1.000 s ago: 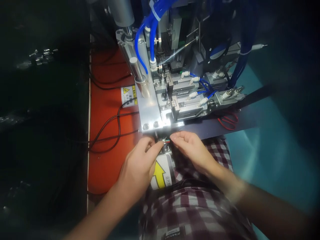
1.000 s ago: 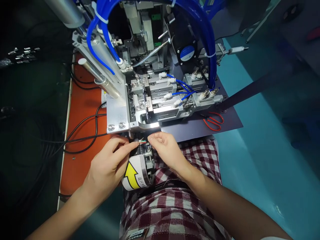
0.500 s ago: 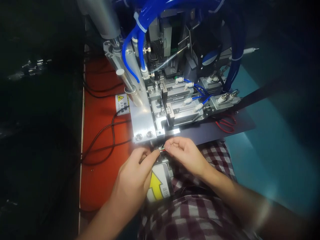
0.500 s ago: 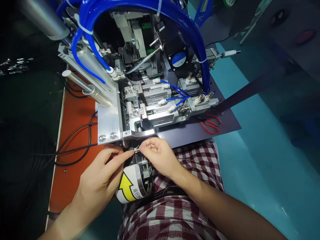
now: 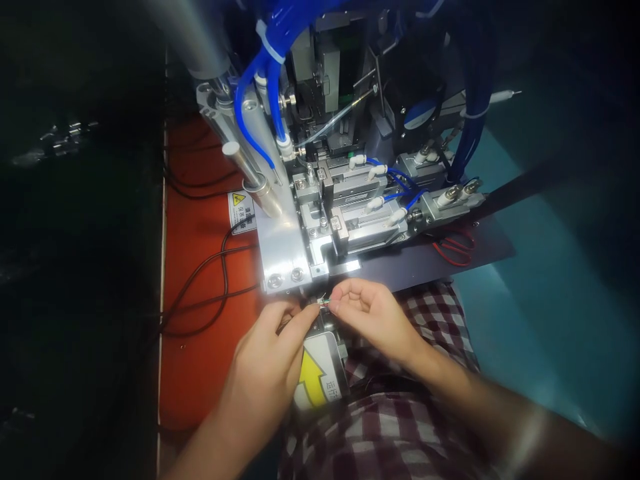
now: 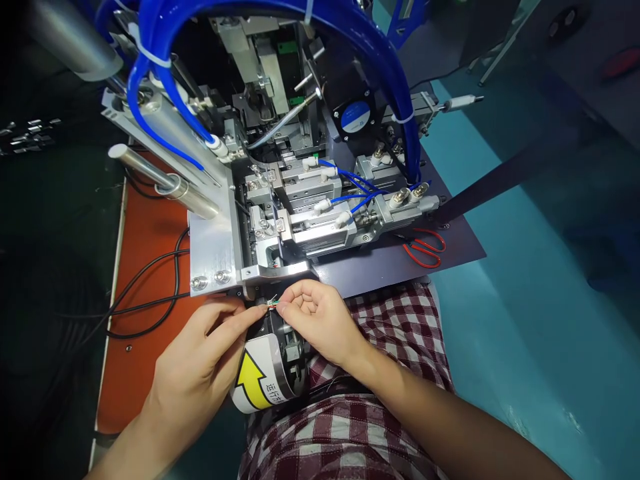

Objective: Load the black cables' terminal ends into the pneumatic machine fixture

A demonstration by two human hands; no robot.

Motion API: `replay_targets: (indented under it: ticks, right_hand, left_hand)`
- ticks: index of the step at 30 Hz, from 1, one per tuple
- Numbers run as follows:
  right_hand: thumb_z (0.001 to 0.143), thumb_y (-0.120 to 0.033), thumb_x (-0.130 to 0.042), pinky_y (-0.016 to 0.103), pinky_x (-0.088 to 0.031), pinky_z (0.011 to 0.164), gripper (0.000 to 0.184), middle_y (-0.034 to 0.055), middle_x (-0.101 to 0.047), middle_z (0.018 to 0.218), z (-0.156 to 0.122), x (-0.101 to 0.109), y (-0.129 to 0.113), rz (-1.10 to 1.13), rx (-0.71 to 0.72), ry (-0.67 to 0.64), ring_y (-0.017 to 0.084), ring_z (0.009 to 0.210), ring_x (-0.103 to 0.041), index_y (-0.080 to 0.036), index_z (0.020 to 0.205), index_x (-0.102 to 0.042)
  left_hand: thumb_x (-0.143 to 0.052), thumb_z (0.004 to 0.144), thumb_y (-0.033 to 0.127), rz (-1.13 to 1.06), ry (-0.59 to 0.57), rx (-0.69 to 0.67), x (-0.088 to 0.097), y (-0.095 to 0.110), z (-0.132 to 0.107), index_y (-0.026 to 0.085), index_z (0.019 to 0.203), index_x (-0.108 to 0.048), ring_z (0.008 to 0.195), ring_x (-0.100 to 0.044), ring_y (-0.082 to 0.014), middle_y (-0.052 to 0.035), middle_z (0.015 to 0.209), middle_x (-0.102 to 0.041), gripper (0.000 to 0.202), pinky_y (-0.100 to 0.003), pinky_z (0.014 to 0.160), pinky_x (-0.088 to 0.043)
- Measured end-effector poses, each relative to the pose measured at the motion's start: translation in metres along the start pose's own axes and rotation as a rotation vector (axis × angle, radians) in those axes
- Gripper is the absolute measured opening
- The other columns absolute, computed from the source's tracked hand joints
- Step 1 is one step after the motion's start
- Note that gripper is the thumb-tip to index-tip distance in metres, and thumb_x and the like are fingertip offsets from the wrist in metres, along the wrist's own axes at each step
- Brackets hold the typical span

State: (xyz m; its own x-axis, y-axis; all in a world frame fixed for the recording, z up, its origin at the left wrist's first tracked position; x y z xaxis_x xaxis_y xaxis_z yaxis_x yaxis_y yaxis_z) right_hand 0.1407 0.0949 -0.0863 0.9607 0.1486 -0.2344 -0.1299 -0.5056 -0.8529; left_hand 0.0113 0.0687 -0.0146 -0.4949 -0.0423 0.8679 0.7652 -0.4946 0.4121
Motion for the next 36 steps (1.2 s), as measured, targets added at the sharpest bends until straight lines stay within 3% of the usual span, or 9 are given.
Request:
replay_targets:
  ticks: [5, 13, 15, 19, 22, 36]
  right_hand:
    - [0.082, -0.019, -0.058, 0.020, -0.028, 0.041, 0.005, -0.0077, -0.042, 0.053, -0.004, 0.001, -0.008, -0.255, 0.222, 0.041, 0.007, 0.045, -0.037, -0.017, 0.077, -0.056]
    - [0.082, -0.012, -0.053, 0.026, -0.038, 0.058, 0.008, -0.0015, -0.055, 0.064, -0.023, -0.009, -0.044, -0.829, 0.701, 0.170, 0.010, 0.056, -0.047, -0.015, 0.078, -0.059]
    - [0.083, -0.013, -0.052, 0.027, -0.038, 0.058, 0.009, -0.0020, -0.054, 0.062, -0.023, -0.009, -0.044, -0.805, 0.654, 0.158, 0.011, 0.056, -0.048, -0.016, 0.077, -0.059]
    - [0.086, -0.019, -0.052, 0.022, -0.036, 0.049, 0.010, -0.0050, -0.047, 0.059, -0.012, -0.004, -0.024, -0.392, 0.265, 0.089, 0.009, 0.052, -0.044, -0.017, 0.077, -0.055]
    - [0.085, -0.020, -0.055, 0.020, -0.034, 0.047, 0.010, -0.0059, -0.046, 0.061, -0.010, -0.007, -0.015, -0.177, 0.095, 0.056, 0.007, 0.051, -0.041, -0.017, 0.076, -0.054]
    - [0.085, -0.024, -0.057, 0.021, -0.029, 0.044, 0.012, -0.0058, -0.045, 0.060, -0.011, -0.004, -0.011, -0.178, 0.050, 0.073, 0.007, 0.050, -0.036, -0.017, 0.074, -0.055]
  left_hand:
    - [-0.049, 0.085, 0.000, -0.002, 0.008, 0.000, 0.001, 0.000, 0.001, 0.011, 0.107, -0.064, 0.076, -0.057, -0.0120, -0.0059, 0.091, -0.053, 0.029, -0.020, 0.065, -0.047]
    - [-0.048, 0.086, 0.002, 0.027, 0.003, 0.007, 0.000, 0.000, 0.002, 0.011, 0.105, -0.065, 0.071, -0.058, -0.0131, -0.0057, 0.086, -0.055, 0.028, -0.020, 0.059, -0.049]
    - [-0.047, 0.086, 0.002, 0.037, 0.001, 0.014, 0.001, 0.001, 0.002, 0.011, 0.104, -0.065, 0.071, -0.058, -0.0134, -0.0061, 0.086, -0.056, 0.027, -0.021, 0.058, -0.050]
    - [-0.046, 0.085, 0.002, 0.035, -0.012, 0.019, 0.001, 0.001, 0.002, 0.011, 0.103, -0.066, 0.072, -0.060, -0.0140, -0.0071, 0.086, -0.058, 0.029, -0.021, 0.059, -0.051]
    - [-0.046, 0.085, 0.002, 0.036, -0.020, 0.023, 0.000, 0.000, 0.002, 0.011, 0.104, -0.066, 0.071, -0.059, -0.0139, -0.0072, 0.085, -0.057, 0.030, -0.021, 0.058, -0.052]
    - [-0.044, 0.083, 0.000, 0.007, -0.021, 0.023, -0.001, -0.001, 0.000, 0.014, 0.108, -0.063, 0.074, -0.058, -0.0140, -0.0063, 0.086, -0.056, 0.035, -0.022, 0.062, -0.052]
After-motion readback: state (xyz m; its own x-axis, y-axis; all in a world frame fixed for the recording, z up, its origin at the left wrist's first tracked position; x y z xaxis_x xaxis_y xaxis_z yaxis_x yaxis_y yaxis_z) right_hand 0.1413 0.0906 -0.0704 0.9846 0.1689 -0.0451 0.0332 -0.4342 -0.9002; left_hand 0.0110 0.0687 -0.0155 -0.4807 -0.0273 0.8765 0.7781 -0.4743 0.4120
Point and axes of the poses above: each hand's wrist, its own z-axis towards the middle knuckle, its own x-axis out of the back of the hand, y = z × x, the point moved 7 cm from there along z, towards the middle knuckle
